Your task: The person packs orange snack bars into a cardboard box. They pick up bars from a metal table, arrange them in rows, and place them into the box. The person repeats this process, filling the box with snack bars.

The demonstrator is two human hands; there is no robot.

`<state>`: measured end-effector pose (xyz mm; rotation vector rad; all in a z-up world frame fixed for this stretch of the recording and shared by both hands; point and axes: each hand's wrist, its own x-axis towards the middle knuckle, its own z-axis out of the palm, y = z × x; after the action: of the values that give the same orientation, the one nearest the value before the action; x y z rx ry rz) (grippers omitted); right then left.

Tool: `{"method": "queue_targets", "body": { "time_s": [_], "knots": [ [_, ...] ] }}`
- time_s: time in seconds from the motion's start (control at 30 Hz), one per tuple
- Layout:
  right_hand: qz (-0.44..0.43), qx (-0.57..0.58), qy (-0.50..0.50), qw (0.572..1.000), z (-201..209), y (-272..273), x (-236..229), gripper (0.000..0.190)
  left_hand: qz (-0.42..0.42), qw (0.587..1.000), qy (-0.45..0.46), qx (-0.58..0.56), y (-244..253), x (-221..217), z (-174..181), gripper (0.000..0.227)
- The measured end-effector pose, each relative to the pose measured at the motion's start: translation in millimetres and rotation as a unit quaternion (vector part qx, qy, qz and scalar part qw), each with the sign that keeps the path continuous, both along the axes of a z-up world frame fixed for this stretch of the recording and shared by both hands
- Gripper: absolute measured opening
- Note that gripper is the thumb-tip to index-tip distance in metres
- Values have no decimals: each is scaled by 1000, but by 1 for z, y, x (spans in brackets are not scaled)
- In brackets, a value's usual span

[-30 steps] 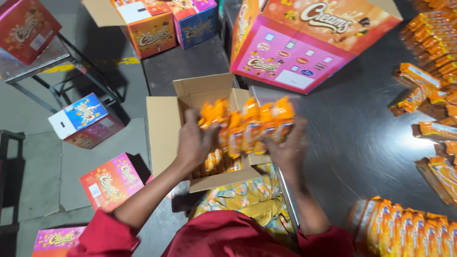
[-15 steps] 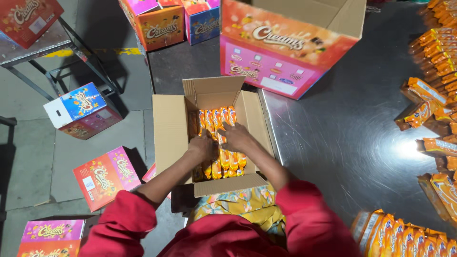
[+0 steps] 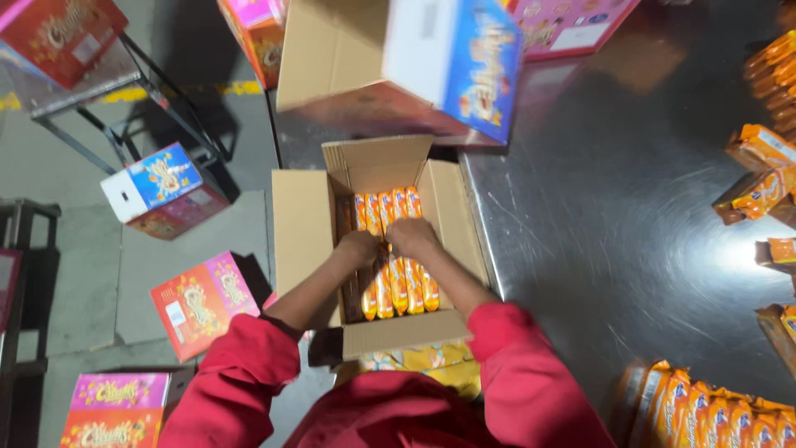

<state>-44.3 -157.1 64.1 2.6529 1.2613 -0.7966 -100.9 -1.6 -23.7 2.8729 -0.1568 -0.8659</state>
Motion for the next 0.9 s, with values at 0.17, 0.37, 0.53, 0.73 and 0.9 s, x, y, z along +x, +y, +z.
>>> {"method": "queue_targets", "body": {
  "time_s": [0.17,0.37,0.53,0.73,0.9],
  "knots": [
    [16,88,-89,992,-22,-21,-27,31,123,991,-51,-11,6,22,22,39],
    [-25,74,-78,994,-28,-26,-40,26,176,983,27,-36,0,41,16,43],
    [-41,89,-71,993,-33,-26,-36,23,203,978,-13,-48,-3,55,5,38],
    [0,167,-97,981,-33,-45,-48,28,163,980,102,-54,0,64,27,28],
    [5,123,-71,990,-20,-52,-85,15,121,990,-66,-9,-3,36,-2,34]
  ]
}}
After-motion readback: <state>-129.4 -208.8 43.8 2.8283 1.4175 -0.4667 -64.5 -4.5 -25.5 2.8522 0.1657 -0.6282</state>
